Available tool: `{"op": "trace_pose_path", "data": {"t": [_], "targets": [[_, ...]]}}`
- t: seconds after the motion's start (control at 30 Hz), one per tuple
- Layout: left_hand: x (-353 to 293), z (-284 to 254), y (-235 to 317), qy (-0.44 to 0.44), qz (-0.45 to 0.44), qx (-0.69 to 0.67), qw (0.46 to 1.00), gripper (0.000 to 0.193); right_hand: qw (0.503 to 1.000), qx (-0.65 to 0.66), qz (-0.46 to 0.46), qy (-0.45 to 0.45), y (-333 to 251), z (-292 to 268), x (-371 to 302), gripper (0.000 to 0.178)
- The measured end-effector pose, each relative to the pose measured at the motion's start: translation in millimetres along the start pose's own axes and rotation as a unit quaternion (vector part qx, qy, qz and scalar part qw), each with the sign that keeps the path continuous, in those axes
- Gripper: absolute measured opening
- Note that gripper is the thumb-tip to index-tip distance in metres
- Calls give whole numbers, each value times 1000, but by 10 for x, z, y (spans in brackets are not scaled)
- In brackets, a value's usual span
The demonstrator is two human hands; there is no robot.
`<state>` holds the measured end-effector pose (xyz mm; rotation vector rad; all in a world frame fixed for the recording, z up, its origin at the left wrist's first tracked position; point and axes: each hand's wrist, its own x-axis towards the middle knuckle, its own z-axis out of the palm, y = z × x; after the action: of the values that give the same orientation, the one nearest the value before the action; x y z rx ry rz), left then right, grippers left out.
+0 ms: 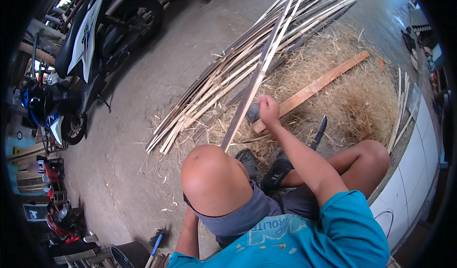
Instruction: The person sits on the floor and uses a knife to shave thin strips from bamboo pieces. They repeatedly scrape the surface of each strip to smooth it, then place the finished pieces aside.
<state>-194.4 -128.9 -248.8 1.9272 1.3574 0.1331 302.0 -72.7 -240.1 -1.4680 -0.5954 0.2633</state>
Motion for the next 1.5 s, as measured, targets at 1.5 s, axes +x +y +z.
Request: {"op": "trace_pose_path", "data": {"t": [1.5], "targets": [[-21, -217, -20, 42, -3, 1, 999, 28, 781, 466, 415, -25, -460, 228, 390, 69]]}}
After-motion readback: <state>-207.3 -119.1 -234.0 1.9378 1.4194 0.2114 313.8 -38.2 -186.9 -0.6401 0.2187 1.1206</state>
